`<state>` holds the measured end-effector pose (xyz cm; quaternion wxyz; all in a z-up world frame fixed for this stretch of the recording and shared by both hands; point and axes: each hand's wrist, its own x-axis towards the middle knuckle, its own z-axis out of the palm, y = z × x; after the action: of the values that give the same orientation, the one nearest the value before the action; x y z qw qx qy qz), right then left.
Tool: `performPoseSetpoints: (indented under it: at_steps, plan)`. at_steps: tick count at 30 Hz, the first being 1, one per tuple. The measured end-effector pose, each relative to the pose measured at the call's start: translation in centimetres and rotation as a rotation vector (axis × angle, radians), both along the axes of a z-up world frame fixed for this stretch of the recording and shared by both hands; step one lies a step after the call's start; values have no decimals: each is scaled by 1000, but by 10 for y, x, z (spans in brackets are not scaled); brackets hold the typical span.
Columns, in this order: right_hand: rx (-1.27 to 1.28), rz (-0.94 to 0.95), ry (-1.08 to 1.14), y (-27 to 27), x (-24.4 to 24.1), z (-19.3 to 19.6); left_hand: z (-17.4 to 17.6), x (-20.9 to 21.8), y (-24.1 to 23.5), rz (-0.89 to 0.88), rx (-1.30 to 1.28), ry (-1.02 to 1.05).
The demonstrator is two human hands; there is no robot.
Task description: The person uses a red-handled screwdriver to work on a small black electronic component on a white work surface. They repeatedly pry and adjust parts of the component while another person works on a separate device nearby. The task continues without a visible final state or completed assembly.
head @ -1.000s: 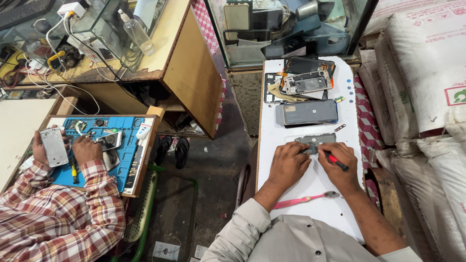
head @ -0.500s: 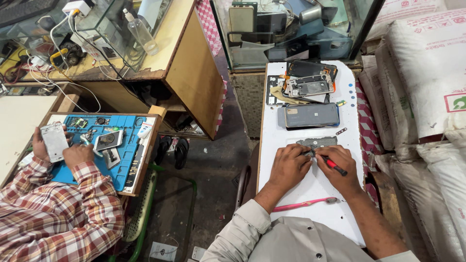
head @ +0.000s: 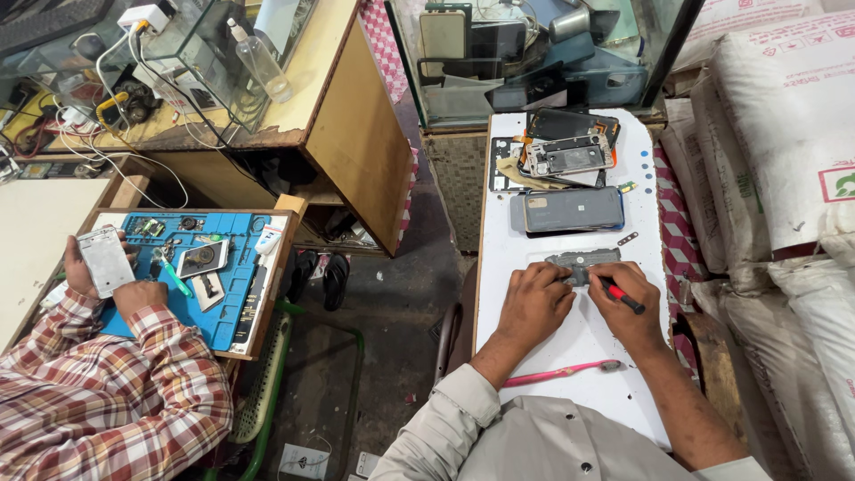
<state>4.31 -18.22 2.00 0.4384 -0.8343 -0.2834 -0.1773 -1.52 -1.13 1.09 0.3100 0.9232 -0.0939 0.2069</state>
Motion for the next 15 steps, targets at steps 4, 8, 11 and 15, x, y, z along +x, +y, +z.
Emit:
performPoseSetpoints:
  at_steps: [4, 8, 11, 15]
  plan:
    - [-11, -66, 27, -3, 4, -2, 0, 0, -1, 7, 18, -2]
    - [14, -81, 0, -5, 1, 4, 4, -2, 0, 9, 6, -10]
    - [24, 1, -42, -3, -3, 10, 7, -3, 1, 6, -9, -4]
    - [-38, 92, -107, 1, -8, 16, 11, -3, 1, 5, -8, -28]
